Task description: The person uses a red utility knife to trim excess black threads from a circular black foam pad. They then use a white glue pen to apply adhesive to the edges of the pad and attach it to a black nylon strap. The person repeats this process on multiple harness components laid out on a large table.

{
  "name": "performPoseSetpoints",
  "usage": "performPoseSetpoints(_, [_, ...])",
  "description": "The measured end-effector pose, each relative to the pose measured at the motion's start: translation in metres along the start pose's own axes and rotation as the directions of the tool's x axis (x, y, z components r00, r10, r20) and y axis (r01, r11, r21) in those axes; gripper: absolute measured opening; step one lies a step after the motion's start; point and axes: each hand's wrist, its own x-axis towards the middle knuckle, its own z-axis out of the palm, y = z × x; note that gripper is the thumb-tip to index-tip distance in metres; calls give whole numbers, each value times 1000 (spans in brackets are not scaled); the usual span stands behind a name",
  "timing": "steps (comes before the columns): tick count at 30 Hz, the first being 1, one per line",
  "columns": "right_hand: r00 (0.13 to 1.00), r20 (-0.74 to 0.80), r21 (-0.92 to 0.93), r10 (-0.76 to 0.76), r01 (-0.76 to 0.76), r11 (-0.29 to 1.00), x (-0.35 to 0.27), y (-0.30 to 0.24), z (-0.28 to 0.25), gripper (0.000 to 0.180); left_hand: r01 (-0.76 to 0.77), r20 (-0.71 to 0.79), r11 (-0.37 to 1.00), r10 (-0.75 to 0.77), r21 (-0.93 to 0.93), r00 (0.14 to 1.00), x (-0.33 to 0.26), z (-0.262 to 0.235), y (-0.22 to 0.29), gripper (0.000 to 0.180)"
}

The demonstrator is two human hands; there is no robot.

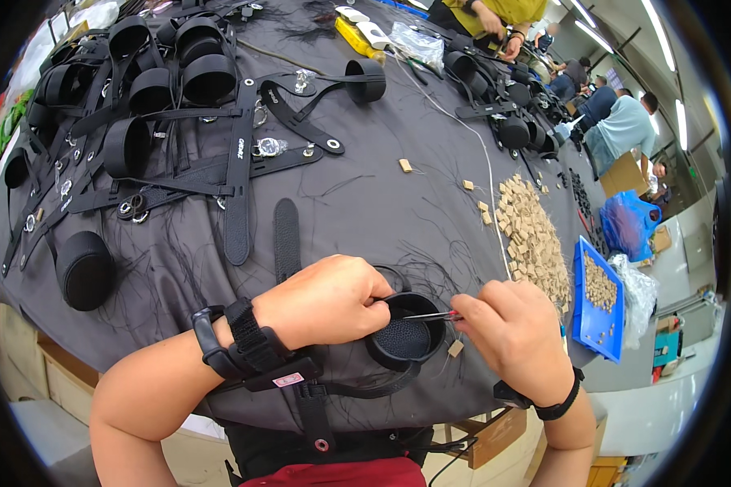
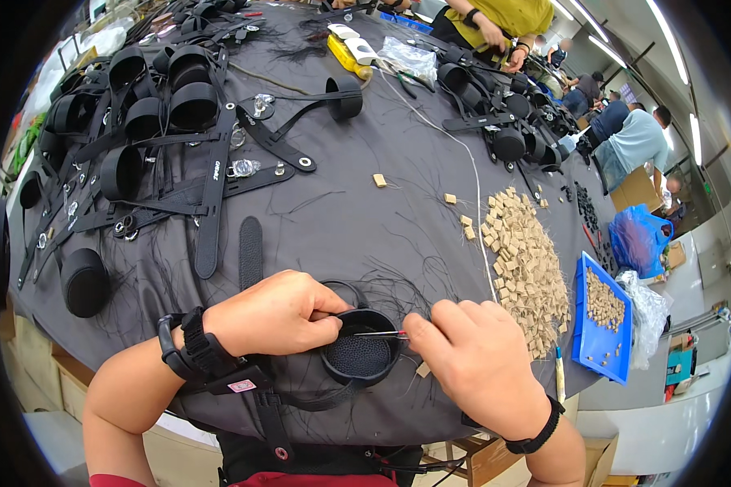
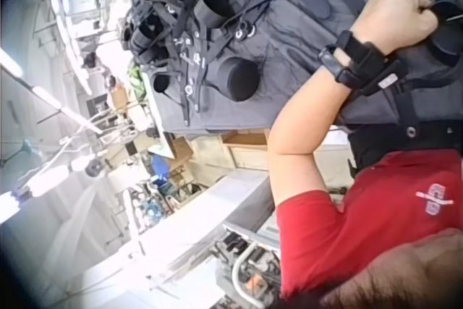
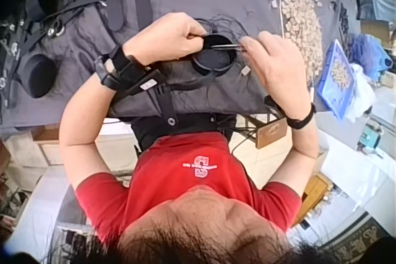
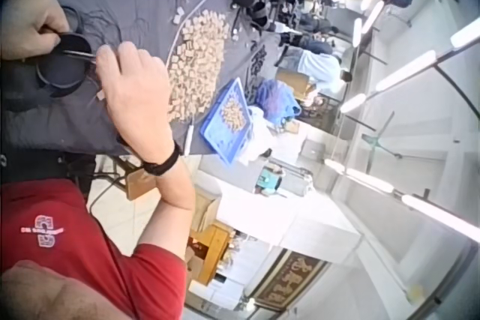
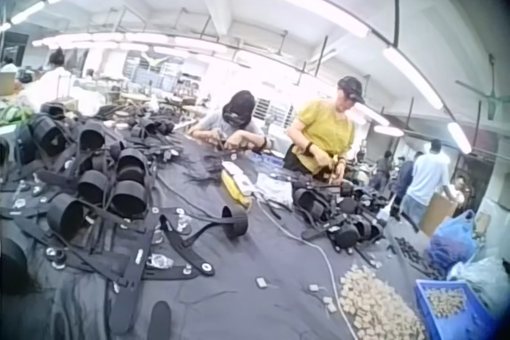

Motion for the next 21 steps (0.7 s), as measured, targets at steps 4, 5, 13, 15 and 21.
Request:
performPoseSetpoints(4, [993, 13, -193, -116, 117, 974, 5, -4, 3, 18, -14, 1, 1000, 14, -9, 1000, -1, 2, 0, 32])
performPoseSetpoints(5, [990, 15, -231, -141, 141, 963, 6, -5, 3, 17, 1, 11, 1000, -1, -18, 1000, -1, 2, 1, 32])
performPoseSetpoints(13, [984, 32, -347, -177, 177, 921, 12, -14, 9, 10, -36, 31, 999, 35, 9, 999, 2, 2, -6, 32])
performPoseSetpoints(15, [983, 43, -359, -179, 182, 915, 12, -15, 8, 9, -36, 23, 999, 36, 10, 999, 2, 3, -7, 31])
performPoseSetpoints(21, [974, 59, -362, -217, 223, 905, 15, -13, 7, 8, 20, 38, 1000, -20, 3, 999, 1, 1, -2, 31])
